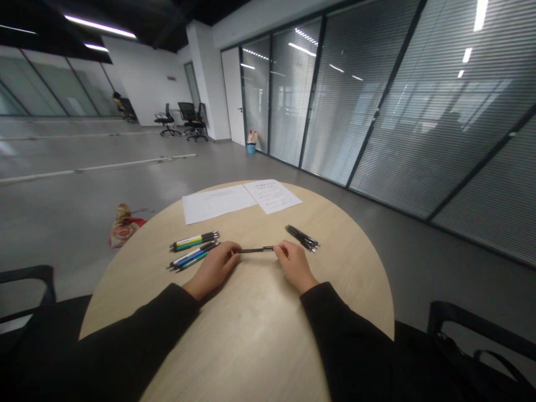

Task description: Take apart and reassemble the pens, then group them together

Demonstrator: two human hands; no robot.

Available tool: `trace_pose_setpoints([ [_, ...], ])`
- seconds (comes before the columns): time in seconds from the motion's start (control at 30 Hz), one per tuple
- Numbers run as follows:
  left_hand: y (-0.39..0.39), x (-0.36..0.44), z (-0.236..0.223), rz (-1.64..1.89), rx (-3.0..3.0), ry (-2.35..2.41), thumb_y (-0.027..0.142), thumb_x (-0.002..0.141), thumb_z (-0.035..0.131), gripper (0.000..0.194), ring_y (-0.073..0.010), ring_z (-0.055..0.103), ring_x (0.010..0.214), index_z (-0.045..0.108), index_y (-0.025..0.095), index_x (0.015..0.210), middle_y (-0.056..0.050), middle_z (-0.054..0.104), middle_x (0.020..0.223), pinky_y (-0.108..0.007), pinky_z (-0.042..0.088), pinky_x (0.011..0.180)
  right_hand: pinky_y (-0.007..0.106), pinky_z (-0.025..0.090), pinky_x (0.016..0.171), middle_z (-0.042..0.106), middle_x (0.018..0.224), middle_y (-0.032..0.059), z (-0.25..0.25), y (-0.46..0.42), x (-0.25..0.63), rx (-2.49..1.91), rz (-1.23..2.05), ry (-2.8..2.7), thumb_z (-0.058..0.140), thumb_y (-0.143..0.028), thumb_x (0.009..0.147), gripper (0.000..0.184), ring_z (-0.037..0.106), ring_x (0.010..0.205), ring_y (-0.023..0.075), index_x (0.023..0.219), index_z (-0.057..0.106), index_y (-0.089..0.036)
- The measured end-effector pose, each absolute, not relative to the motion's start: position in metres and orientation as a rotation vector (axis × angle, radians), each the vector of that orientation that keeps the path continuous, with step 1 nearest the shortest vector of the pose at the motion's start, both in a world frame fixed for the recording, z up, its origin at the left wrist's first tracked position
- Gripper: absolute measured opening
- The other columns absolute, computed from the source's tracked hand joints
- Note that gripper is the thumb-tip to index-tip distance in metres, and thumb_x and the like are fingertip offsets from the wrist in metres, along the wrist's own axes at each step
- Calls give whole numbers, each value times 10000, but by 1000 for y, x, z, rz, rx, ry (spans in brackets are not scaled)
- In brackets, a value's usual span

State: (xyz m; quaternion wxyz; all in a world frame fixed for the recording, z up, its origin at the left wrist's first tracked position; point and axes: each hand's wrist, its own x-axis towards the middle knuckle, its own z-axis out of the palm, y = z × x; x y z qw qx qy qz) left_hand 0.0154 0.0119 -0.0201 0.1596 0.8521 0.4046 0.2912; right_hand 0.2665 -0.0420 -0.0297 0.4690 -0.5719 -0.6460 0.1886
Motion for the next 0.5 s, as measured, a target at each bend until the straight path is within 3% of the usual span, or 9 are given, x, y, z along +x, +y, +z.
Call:
trace_pose_setpoints([
  [0.5, 12, 15, -19, 790, 2415, 1170, 284, 943, 517, 154, -214, 628, 811, 630, 185, 972, -69, 689, 919, -338, 481, 731, 277, 336, 599, 542, 605, -10, -25, -44, 266, -1415, 461, -1578, 483, -365, 949, 321, 492, 606, 155, 682, 550, -201],
])
